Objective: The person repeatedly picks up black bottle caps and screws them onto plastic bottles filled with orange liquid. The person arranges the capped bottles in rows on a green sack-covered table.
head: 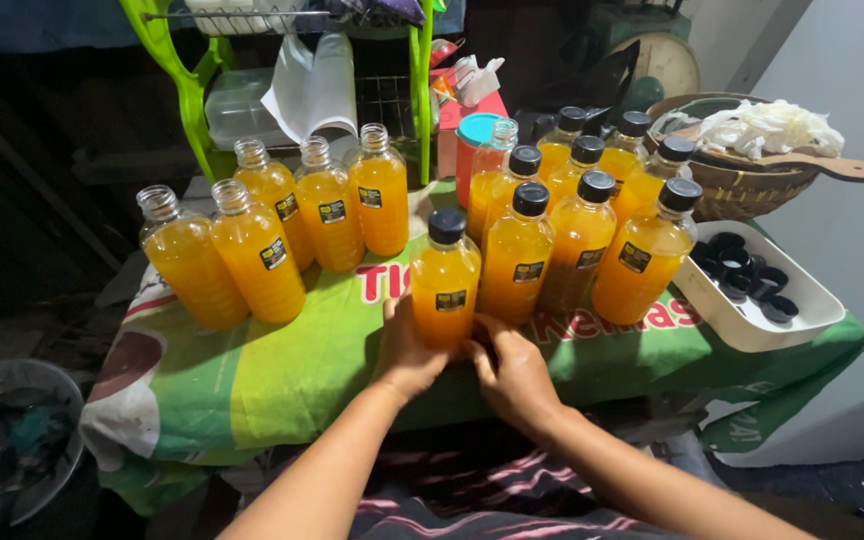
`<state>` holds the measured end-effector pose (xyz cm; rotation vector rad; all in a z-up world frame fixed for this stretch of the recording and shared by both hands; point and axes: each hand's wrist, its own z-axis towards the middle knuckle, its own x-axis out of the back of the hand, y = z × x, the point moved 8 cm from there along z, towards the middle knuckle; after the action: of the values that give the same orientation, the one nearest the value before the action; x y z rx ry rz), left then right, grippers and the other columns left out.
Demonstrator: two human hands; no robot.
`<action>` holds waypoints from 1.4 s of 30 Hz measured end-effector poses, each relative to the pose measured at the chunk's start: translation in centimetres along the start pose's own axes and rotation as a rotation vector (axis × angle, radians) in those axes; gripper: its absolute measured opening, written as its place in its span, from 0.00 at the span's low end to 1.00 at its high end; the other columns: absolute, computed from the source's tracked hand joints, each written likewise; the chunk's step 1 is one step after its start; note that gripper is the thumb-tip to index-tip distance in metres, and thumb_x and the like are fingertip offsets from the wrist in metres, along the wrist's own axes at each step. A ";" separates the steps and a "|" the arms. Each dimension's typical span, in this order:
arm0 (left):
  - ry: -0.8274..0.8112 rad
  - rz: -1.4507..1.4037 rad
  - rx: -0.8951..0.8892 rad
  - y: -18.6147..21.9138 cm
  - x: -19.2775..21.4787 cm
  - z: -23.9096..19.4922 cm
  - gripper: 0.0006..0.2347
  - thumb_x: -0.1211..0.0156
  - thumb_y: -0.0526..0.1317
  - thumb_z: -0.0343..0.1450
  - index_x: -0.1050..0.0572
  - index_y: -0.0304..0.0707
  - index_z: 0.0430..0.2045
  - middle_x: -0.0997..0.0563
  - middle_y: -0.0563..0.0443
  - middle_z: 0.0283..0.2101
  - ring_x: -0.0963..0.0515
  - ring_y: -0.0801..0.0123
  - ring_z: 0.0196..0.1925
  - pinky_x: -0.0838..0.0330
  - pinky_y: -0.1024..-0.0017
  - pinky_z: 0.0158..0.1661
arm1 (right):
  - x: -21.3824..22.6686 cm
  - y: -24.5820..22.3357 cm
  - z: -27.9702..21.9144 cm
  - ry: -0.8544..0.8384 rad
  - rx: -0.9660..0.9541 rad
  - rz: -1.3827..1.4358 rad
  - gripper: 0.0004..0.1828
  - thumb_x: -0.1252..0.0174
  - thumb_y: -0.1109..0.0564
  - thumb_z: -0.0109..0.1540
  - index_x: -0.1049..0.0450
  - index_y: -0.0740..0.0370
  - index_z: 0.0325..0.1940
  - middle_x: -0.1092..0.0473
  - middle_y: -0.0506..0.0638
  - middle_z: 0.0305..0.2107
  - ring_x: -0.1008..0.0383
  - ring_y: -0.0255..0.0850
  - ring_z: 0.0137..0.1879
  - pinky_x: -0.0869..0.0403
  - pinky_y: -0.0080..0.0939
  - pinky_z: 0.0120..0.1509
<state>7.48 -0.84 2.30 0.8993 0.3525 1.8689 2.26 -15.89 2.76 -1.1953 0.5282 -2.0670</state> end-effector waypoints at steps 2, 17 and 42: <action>-0.039 0.001 0.045 -0.6 -0.6 0.6 0.28 0.21 0.40 0.55 0.28 0.40 0.49 0.20 0.42 0.48 0.23 0.42 0.51 0.31 0.55 0.55 | -0.3 1.0 0.9 -0.036 0.003 -0.039 0.17 0.38 0.58 0.61 0.26 0.63 0.53 0.23 0.62 0.41 0.23 0.61 0.49 0.26 0.53 0.52; -0.026 0.026 0.590 -7.7 -2.8 0.8 0.33 0.18 0.40 0.51 0.35 0.39 0.46 0.20 0.39 0.45 0.21 0.46 0.49 0.28 0.57 0.50 | -2.1 0.6 -0.3 0.062 0.295 -0.265 0.07 0.38 0.59 0.60 0.27 0.60 0.40 0.28 0.55 0.39 0.27 0.54 0.48 0.26 0.49 0.52; 0.023 -0.021 0.474 -12.4 -8.3 7.7 0.29 0.20 0.44 0.57 0.34 0.38 0.46 0.18 0.39 0.42 0.18 0.44 0.45 0.25 0.56 0.47 | -1.5 -2.0 -0.6 0.087 0.450 -0.319 0.10 0.38 0.61 0.58 0.27 0.61 0.44 0.27 0.54 0.45 0.27 0.51 0.52 0.28 0.48 0.59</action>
<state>23.12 -3.45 -3.32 1.1805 0.8393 1.8071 1.57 -13.46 2.84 -0.9681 -0.1034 -2.3469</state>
